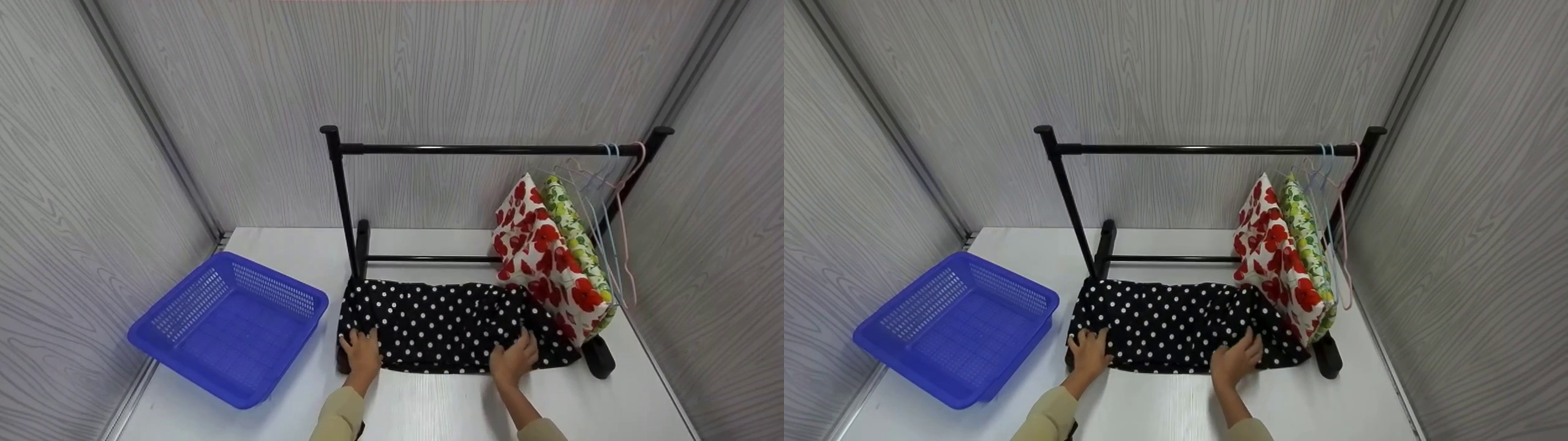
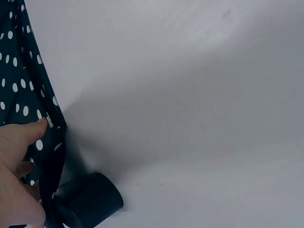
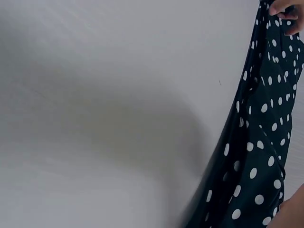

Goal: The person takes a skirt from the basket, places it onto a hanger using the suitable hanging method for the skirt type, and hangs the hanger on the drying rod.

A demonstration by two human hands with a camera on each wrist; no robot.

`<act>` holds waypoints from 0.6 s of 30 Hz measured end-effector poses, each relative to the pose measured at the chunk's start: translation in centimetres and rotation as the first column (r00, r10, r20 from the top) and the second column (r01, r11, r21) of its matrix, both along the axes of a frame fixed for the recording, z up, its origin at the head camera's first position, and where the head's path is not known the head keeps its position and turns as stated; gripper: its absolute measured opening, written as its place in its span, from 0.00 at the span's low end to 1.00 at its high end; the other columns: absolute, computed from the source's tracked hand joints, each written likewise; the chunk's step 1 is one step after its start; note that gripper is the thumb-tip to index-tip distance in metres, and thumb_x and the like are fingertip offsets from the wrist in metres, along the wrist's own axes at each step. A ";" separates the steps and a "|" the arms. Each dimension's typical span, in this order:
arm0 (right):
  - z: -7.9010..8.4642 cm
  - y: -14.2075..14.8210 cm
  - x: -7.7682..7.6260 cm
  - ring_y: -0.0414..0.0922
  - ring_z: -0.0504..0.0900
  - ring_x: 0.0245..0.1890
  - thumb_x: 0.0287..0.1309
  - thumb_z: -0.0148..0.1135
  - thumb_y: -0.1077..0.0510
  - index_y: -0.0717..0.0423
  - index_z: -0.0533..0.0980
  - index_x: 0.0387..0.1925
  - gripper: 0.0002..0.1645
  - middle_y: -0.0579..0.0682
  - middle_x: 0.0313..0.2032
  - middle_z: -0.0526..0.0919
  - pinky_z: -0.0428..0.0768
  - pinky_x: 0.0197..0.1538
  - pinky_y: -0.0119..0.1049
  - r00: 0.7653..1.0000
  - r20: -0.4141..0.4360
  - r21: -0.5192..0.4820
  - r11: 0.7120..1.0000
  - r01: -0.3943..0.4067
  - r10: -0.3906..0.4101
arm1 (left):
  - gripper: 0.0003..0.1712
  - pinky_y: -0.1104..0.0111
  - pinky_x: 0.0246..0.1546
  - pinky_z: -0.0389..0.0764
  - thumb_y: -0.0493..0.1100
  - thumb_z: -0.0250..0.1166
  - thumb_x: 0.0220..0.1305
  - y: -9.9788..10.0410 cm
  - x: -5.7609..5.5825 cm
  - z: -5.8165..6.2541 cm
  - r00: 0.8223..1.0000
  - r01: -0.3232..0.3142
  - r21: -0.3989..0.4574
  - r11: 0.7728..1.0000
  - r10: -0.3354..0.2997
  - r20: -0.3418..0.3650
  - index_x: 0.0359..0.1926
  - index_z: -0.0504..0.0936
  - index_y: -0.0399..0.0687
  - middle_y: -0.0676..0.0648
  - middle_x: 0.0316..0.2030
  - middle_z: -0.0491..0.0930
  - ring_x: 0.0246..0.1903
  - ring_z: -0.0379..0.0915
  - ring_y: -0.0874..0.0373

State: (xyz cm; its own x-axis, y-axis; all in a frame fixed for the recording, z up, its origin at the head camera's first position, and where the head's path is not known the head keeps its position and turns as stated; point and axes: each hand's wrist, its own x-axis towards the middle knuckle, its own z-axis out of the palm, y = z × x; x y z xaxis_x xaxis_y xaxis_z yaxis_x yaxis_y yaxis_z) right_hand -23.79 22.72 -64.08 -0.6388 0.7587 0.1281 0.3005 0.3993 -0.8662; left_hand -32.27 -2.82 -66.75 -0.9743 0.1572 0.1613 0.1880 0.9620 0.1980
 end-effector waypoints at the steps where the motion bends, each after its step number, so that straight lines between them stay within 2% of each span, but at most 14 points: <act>1: 0.0 -0.4 -0.2 0.66 0.50 0.64 0.50 0.53 0.70 0.69 0.57 0.62 0.36 0.71 0.63 0.55 0.52 0.63 0.61 0.999 -0.030 0.048 0.998 -0.032 0.034 | 0.29 0.42 0.58 0.57 0.39 0.73 0.44 0.1 -0.1 0.0 1.000 -0.023 0.034 0.999 0.024 -0.013 0.51 0.75 0.44 0.36 0.44 0.78 0.55 0.63 0.41; 3: 0.0 -1.1 -0.5 0.66 0.52 0.64 0.50 0.54 0.72 0.70 0.61 0.59 0.32 0.71 0.62 0.57 0.54 0.63 0.61 0.987 -0.082 0.137 0.982 -0.128 0.140 | 0.25 0.43 0.58 0.57 0.33 0.71 0.44 0.3 -0.2 0.3 0.996 -0.069 0.129 0.989 0.075 -0.037 0.47 0.76 0.42 0.35 0.41 0.79 0.52 0.65 0.41; 4: 0.0 -1.4 -0.6 0.66 0.54 0.63 0.50 0.54 0.73 0.71 0.63 0.58 0.30 0.71 0.60 0.60 0.56 0.63 0.61 0.973 -0.094 0.176 0.966 -0.190 0.209 | 0.23 0.43 0.57 0.57 0.31 0.70 0.44 0.5 -0.3 0.5 0.994 -0.089 0.190 0.978 0.100 -0.044 0.45 0.76 0.42 0.36 0.39 0.80 0.51 0.65 0.41; 6: -0.1 -2.0 -0.7 0.65 0.61 0.60 0.51 0.54 0.74 0.72 0.66 0.54 0.25 0.71 0.57 0.66 0.61 0.61 0.60 0.926 -0.087 0.235 0.911 -0.340 0.368 | 0.20 0.47 0.55 0.59 0.28 0.68 0.44 0.8 -0.3 1.2 0.989 -0.116 0.326 0.938 0.141 -0.054 0.42 0.77 0.42 0.37 0.35 0.81 0.47 0.67 0.41; 7: -0.1 -2.3 -0.8 0.64 0.64 0.58 0.52 0.54 0.74 0.72 0.68 0.53 0.23 0.70 0.55 0.68 0.64 0.59 0.59 0.892 -0.069 0.253 0.873 -0.418 0.447 | 0.19 0.48 0.53 0.60 0.27 0.67 0.45 1.1 -0.4 1.7 0.987 -0.118 0.401 0.908 0.152 -0.053 0.41 0.77 0.41 0.38 0.32 0.81 0.44 0.68 0.42; 8: -0.2 -2.7 -0.9 0.64 0.67 0.56 0.53 0.55 0.73 0.72 0.68 0.52 0.22 0.69 0.54 0.70 0.66 0.58 0.57 0.849 -0.049 0.265 0.827 -0.496 0.525 | 0.18 0.50 0.51 0.63 0.27 0.66 0.46 1.4 -0.4 2.2 0.986 -0.118 0.478 0.871 0.160 -0.047 0.41 0.77 0.41 0.39 0.30 0.80 0.41 0.70 0.43; 9: -0.2 -3.1 -0.9 0.62 0.70 0.54 0.54 0.55 0.72 0.72 0.69 0.52 0.22 0.68 0.53 0.72 0.69 0.56 0.56 0.802 -0.026 0.259 0.779 -0.572 0.597 | 0.18 0.52 0.48 0.66 0.26 0.65 0.46 1.7 -0.4 2.8 0.987 -0.114 0.561 0.820 0.160 -0.032 0.41 0.77 0.40 0.40 0.27 0.80 0.38 0.71 0.44; 11: -0.3 -4.1 -1.0 0.62 0.71 0.54 0.56 0.57 0.68 0.71 0.68 0.54 0.23 0.66 0.53 0.73 0.70 0.55 0.55 0.708 0.032 0.246 0.681 -0.690 0.705 | 0.17 0.56 0.39 0.71 0.25 0.63 0.46 2.4 -0.4 4.0 0.987 -0.121 0.697 0.707 0.160 0.010 0.41 0.77 0.38 0.42 0.24 0.77 0.30 0.72 0.48; 13: -0.4 -5.3 -1.2 0.60 0.72 0.55 0.57 0.59 0.63 0.70 0.66 0.57 0.27 0.65 0.55 0.72 0.71 0.55 0.54 0.633 0.083 0.229 0.604 -0.764 0.770 | 0.17 0.60 0.31 0.72 0.24 0.62 0.46 3.1 -0.4 5.1 0.986 -0.134 0.794 0.593 0.157 0.049 0.41 0.77 0.36 0.44 0.22 0.75 0.24 0.70 0.52; 14: -0.3 -5.9 -1.4 0.60 0.71 0.57 0.57 0.60 0.60 0.69 0.65 0.58 0.30 0.65 0.57 0.71 0.70 0.57 0.54 0.611 0.103 0.225 0.580 -0.783 0.785 | 0.17 0.62 0.28 0.72 0.24 0.61 0.46 3.4 -0.4 5.6 0.985 -0.142 0.827 0.544 0.159 0.065 0.40 0.77 0.36 0.45 0.21 0.74 0.23 0.69 0.55; 15: -0.1 -6.5 -1.5 0.60 0.71 0.58 0.56 0.61 0.59 0.68 0.65 0.59 0.31 0.64 0.58 0.71 0.70 0.57 0.53 0.601 0.116 0.228 0.568 -0.791 0.791 | 0.17 0.65 0.26 0.72 0.24 0.60 0.46 3.7 -0.3 6.1 0.985 -0.148 0.853 0.501 0.155 0.080 0.40 0.77 0.36 0.45 0.21 0.73 0.22 0.68 0.57; 16: 0.0 -7.1 -1.8 0.59 0.71 0.58 0.56 0.62 0.58 0.67 0.64 0.60 0.33 0.64 0.58 0.71 0.71 0.57 0.53 0.602 0.126 0.247 0.562 -0.789 0.789 | 0.16 0.67 0.26 0.71 0.25 0.61 0.47 4.0 -0.3 6.5 0.985 -0.147 0.868 0.474 0.146 0.087 0.40 0.77 0.36 0.46 0.21 0.73 0.21 0.67 0.59; 18: 0.6 -7.9 -2.5 0.57 0.74 0.55 0.56 0.62 0.58 0.66 0.65 0.60 0.31 0.63 0.57 0.73 0.74 0.54 0.49 0.631 0.118 0.288 0.582 -0.761 0.767 | 0.15 0.71 0.24 0.69 0.25 0.60 0.48 4.5 -0.3 7.2 0.991 -0.125 0.893 0.433 0.102 0.089 0.40 0.77 0.36 0.47 0.22 0.72 0.21 0.65 0.62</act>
